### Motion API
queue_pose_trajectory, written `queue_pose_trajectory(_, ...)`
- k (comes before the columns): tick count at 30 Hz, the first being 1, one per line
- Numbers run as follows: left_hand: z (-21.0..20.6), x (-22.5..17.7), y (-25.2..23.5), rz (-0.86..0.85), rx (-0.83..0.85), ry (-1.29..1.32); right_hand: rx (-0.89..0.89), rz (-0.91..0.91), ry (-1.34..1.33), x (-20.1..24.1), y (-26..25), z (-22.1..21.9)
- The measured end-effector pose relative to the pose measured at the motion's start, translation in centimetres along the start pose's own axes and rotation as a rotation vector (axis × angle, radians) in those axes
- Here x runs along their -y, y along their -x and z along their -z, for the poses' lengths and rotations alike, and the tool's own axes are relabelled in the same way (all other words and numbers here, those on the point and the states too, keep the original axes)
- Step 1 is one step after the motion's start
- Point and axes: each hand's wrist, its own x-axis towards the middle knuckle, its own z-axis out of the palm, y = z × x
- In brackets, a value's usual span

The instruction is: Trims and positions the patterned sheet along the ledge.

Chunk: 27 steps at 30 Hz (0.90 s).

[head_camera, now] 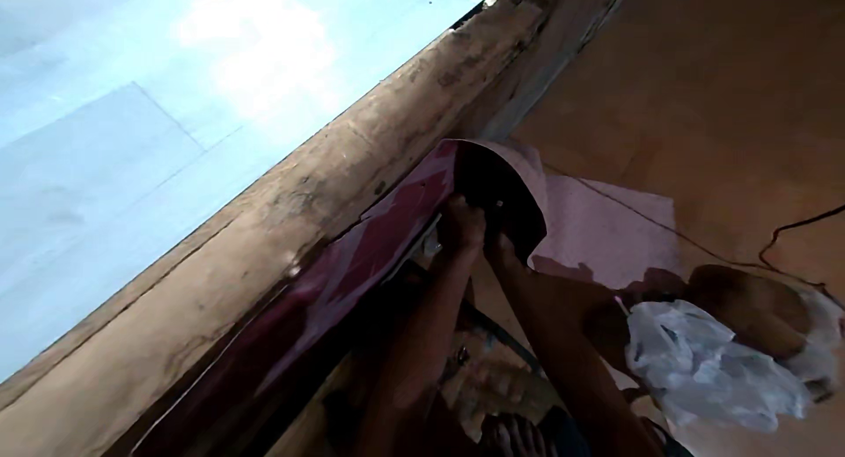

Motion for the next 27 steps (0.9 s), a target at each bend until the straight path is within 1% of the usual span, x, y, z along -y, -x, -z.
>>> queue_pose_trajectory(2, 0.1, -0.7, 0.0, 0.095, 0.033, -0.039, 0.004, 0.025, -0.063, -0.8, -0.8, -0.2)
queue_pose_trajectory(4, 0.2, -1.4, 0.1, 0.221, 0.091, -0.15, -0.01, 0.069, -0.131, -1.4, -1.8, -0.3)
queue_pose_trajectory(5, 0.1, -1.4, 0.0, 0.247, 0.096, -0.22, -0.006, 0.057, -0.113, -1.0, -2.1, -0.3)
queue_pose_trajectory(7, -0.4, -1.3, -0.2, 0.239, 0.074, -0.302, 0.126, -0.047, 0.129, 1.3, -2.1, 0.8)
queue_pose_trajectory(8, -0.5, -1.2, -0.3, 0.227, 0.066, -0.301, 0.175, -0.122, 0.205, 2.7, -2.1, 1.1)
queue_pose_trajectory(9, -0.6, -0.9, -0.5, 0.215, 0.062, -0.309, 0.191, -0.147, 0.243, 3.2, -2.3, 1.1)
queue_pose_trajectory(12, -0.7, -0.4, -0.9, 0.19, 0.061, -0.302, 0.108, -0.02, 0.111, 0.3, -3.5, 0.1)
queue_pose_trajectory(13, -0.6, -0.4, -0.9, 0.154, 0.06, -0.257, 0.113, -0.014, 0.107, 0.0, -3.6, 0.1)
queue_pose_trajectory(14, -0.6, -0.5, -0.8, 0.101, 0.036, -0.188, 0.139, -0.017, 0.147, 0.1, -3.7, 0.2)
queue_pose_trajectory(16, -0.5, -0.5, -0.8, 0.035, 0.013, -0.139, 0.164, -0.046, 0.241, 1.4, -2.7, 1.1)
queue_pose_trajectory(17, -0.4, -0.6, -0.8, 0.037, 0.009, -0.143, 0.16, -0.052, 0.259, 1.9, -2.4, 1.4)
queue_pose_trajectory(19, -0.3, -0.8, -0.7, 0.11, 0.052, -0.229, 0.175, -0.044, 0.31, 2.1, -2.3, 1.7)
queue_pose_trajectory(21, -0.4, -0.5, -0.5, 0.154, 0.075, -0.267, 0.153, 0.0, 0.331, 1.5, -2.7, 1.4)
queue_pose_trajectory(22, -0.4, -0.4, -0.5, 0.146, 0.07, -0.257, 0.118, 0.029, 0.325, 0.6, -3.1, 1.0)
queue_pose_trajectory(24, -0.2, -0.9, -0.5, 0.119, 0.055, -0.21, 0.004, 0.115, 0.334, -2.6, -5.4, -0.5)
queue_pose_trajectory(25, -0.1, -1.2, -0.5, 0.106, 0.039, -0.177, 0.022, 0.11, 0.325, -2.7, -5.7, -0.5)
queue_pose_trajectory(27, 0.1, -1.7, -0.3, 0.124, 0.042, -0.147, 0.121, 0.059, 0.262, 0.2, -3.8, 0.7)
